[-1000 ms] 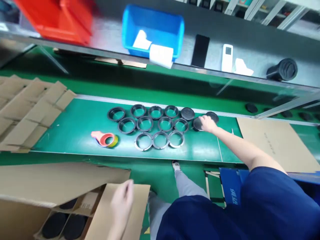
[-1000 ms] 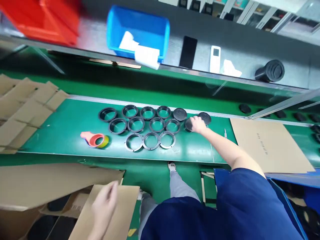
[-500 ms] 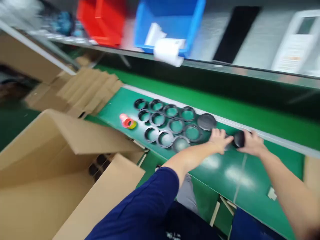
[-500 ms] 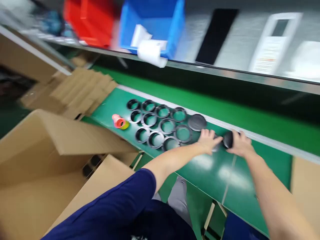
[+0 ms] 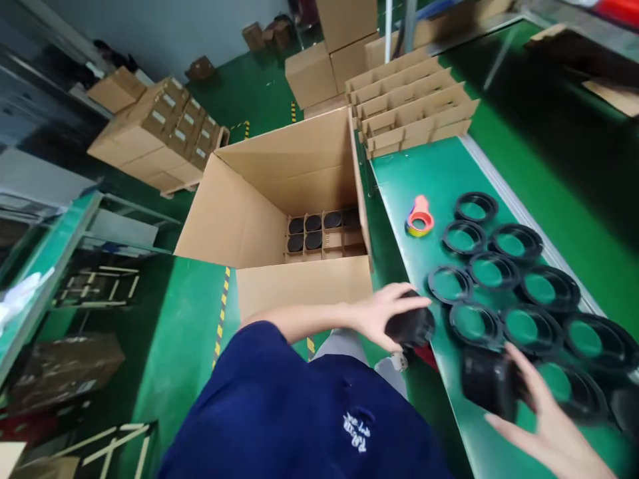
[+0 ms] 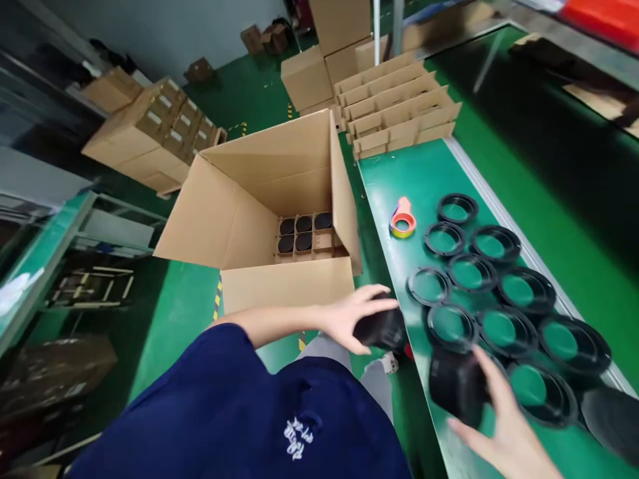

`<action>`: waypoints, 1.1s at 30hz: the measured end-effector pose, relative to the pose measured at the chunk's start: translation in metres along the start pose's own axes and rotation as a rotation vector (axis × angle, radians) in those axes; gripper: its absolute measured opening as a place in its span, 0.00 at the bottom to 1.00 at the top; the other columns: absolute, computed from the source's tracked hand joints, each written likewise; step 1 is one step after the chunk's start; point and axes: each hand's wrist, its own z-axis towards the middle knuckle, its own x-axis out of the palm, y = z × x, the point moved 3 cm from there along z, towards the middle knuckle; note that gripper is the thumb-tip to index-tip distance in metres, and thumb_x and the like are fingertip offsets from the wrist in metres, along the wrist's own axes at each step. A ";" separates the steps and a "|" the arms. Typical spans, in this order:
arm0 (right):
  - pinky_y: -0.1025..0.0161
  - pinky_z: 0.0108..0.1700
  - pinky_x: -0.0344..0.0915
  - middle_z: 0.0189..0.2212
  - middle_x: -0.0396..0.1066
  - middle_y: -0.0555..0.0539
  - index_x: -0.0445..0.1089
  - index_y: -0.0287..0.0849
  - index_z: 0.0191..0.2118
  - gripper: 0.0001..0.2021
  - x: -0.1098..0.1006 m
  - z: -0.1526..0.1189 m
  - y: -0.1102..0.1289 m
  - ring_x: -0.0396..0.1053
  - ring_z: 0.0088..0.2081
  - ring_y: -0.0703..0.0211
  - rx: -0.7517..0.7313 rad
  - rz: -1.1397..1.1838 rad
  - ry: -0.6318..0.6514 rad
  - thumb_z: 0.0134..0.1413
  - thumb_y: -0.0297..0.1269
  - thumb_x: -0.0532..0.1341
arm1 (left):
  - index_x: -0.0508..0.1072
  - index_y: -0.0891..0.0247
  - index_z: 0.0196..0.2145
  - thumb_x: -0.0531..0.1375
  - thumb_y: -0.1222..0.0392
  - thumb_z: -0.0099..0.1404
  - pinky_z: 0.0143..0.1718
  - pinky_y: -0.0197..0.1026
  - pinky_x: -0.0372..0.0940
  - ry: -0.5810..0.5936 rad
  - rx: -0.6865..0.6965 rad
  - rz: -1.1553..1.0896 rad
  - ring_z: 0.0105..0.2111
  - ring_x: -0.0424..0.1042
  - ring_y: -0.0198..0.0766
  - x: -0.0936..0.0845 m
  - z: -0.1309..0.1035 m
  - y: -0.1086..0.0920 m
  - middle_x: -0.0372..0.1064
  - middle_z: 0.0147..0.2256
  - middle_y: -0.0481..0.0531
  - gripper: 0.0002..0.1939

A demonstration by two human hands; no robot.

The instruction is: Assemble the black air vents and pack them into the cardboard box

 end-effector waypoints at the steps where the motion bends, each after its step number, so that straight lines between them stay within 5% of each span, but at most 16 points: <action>1: 0.40 0.61 0.71 0.71 0.53 0.45 0.40 0.68 0.75 0.53 0.021 0.025 0.031 0.59 0.68 0.36 -0.043 0.049 0.119 0.46 0.58 0.68 | 0.51 0.51 0.74 0.71 0.39 0.49 0.69 0.58 0.55 -0.088 -0.106 -0.007 0.68 0.55 0.63 -0.027 -0.026 0.029 0.48 0.71 0.60 0.60; 4: 0.38 0.70 0.56 0.73 0.46 0.41 0.38 0.56 0.76 0.54 0.100 0.113 0.138 0.48 0.73 0.37 -0.189 0.127 0.361 0.49 0.47 0.68 | 0.47 0.52 0.74 0.72 0.46 0.49 0.70 0.61 0.51 -0.316 -0.459 0.025 0.70 0.49 0.63 -0.096 -0.092 0.121 0.44 0.71 0.62 0.61; 6: 0.37 0.71 0.53 0.72 0.45 0.37 0.38 0.51 0.76 0.56 0.161 0.183 0.199 0.46 0.73 0.35 -0.222 0.104 0.337 0.46 0.45 0.70 | 0.46 0.54 0.74 0.72 0.50 0.51 0.70 0.63 0.50 -0.375 -0.712 0.083 0.71 0.47 0.64 -0.127 -0.122 0.190 0.41 0.72 0.64 0.60; 8: 0.34 0.69 0.53 0.72 0.43 0.33 0.37 0.48 0.76 0.59 0.223 0.261 0.233 0.46 0.72 0.30 -0.145 0.026 0.230 0.44 0.45 0.71 | 0.48 0.55 0.74 0.72 0.53 0.51 0.68 0.66 0.50 -0.337 -0.913 0.159 0.71 0.45 0.68 -0.143 -0.137 0.260 0.39 0.72 0.67 0.59; 11: 0.31 0.64 0.56 0.71 0.41 0.29 0.37 0.45 0.76 0.60 0.308 0.373 0.230 0.48 0.69 0.23 0.107 -0.153 0.094 0.42 0.44 0.72 | 0.50 0.54 0.74 0.73 0.58 0.50 0.65 0.70 0.51 -0.168 -1.011 0.230 0.70 0.43 0.72 -0.136 -0.134 0.350 0.37 0.72 0.70 0.59; 15: 0.34 0.63 0.56 0.71 0.41 0.29 0.40 0.46 0.75 0.59 0.389 0.469 0.168 0.53 0.65 0.22 0.361 -0.386 0.137 0.41 0.43 0.74 | 0.49 0.52 0.74 0.74 0.60 0.51 0.65 0.73 0.49 -0.035 -0.970 0.232 0.71 0.41 0.73 -0.101 -0.113 0.432 0.37 0.73 0.71 0.59; 20: 0.37 0.67 0.50 0.72 0.39 0.29 0.39 0.46 0.75 0.62 0.437 0.503 0.093 0.51 0.66 0.26 0.292 -0.610 0.165 0.40 0.47 0.76 | 0.47 0.51 0.75 0.75 0.55 0.53 0.67 0.72 0.47 -0.053 -0.960 0.211 0.72 0.40 0.72 -0.059 -0.103 0.490 0.35 0.74 0.69 0.60; 24: 0.36 0.69 0.46 0.73 0.34 0.26 0.38 0.36 0.76 0.51 0.463 0.502 0.055 0.38 0.72 0.27 0.146 -0.717 0.211 0.59 0.55 0.64 | 0.50 0.53 0.74 0.71 0.50 0.61 0.70 0.69 0.42 -0.086 -0.888 0.214 0.74 0.36 0.66 -0.030 -0.112 0.513 0.34 0.75 0.67 0.51; 28: 0.35 0.70 0.42 0.74 0.33 0.27 0.39 0.30 0.76 0.38 0.481 0.494 0.032 0.31 0.74 0.32 0.080 -0.788 0.196 0.71 0.50 0.48 | 0.53 0.56 0.74 0.59 0.46 0.71 0.72 0.68 0.37 -0.129 -0.802 0.242 0.75 0.35 0.58 -0.010 -0.122 0.521 0.34 0.75 0.65 0.39; 33: 0.32 0.70 0.41 0.75 0.32 0.29 0.39 0.32 0.76 0.39 0.486 0.496 0.026 0.31 0.74 0.30 0.104 -0.803 0.213 0.71 0.50 0.49 | 0.51 0.56 0.74 0.55 0.45 0.73 0.72 0.70 0.33 -0.110 -0.737 0.285 0.75 0.34 0.57 -0.001 -0.119 0.528 0.34 0.75 0.66 0.37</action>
